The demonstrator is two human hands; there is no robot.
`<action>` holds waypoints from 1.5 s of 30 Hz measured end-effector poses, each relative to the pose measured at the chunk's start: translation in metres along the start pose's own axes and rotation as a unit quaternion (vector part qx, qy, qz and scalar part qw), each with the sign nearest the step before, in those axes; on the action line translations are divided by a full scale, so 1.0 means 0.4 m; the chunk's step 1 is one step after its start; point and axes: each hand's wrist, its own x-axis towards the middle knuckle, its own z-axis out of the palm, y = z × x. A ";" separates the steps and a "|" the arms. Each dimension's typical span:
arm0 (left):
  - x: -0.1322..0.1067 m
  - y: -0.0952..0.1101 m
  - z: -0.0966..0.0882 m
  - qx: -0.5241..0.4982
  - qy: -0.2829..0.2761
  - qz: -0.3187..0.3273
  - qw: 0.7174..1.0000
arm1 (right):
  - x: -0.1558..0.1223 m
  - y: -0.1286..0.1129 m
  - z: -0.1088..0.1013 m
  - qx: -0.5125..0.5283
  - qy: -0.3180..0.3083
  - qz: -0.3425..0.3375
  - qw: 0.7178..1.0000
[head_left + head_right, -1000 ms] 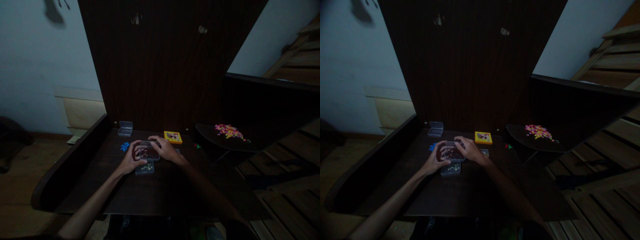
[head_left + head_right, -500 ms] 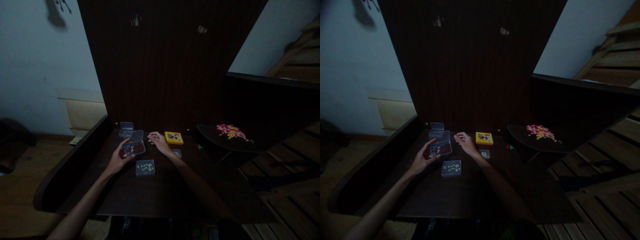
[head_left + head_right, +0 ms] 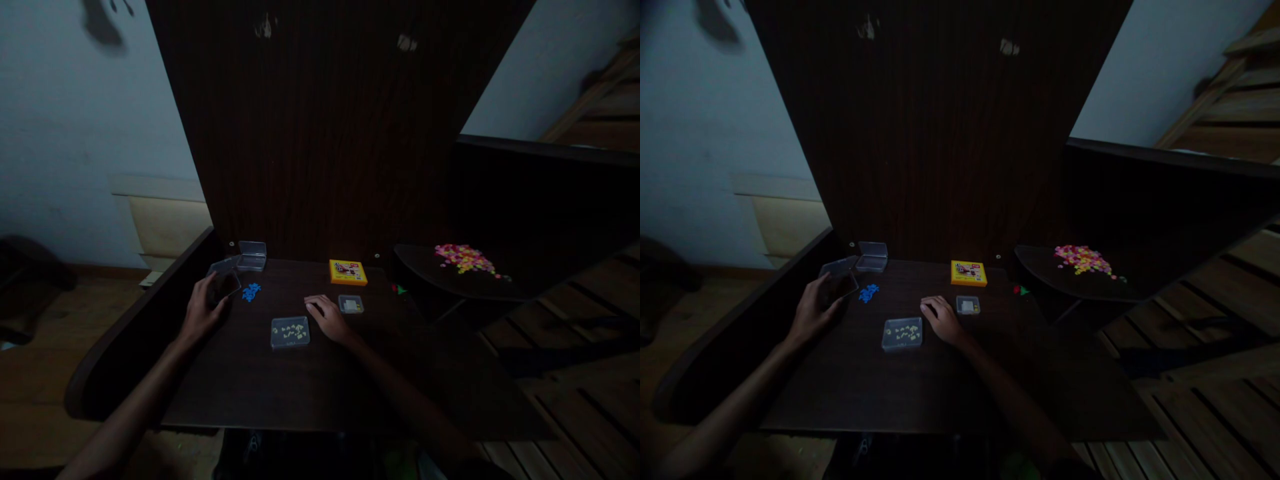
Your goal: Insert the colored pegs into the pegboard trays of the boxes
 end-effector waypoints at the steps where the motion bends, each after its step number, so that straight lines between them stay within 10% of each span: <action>1: 0.001 0.001 0.002 0.009 -0.008 0.010 1.000 | -0.002 0.000 0.001 0.002 0.005 -0.003 1.000; 26: -0.016 -0.023 0.020 0.170 -0.184 0.193 0.949 | -0.010 -0.011 0.006 0.012 -0.004 -0.009 1.000; 39: -0.008 -0.025 -0.043 0.229 -0.205 0.311 0.899 | -0.010 -0.004 0.010 0.005 -0.009 -0.025 1.000; 45: 0.001 -0.038 -0.060 0.193 -0.157 0.274 0.929 | -0.010 -0.003 0.010 -0.002 -0.015 -0.025 1.000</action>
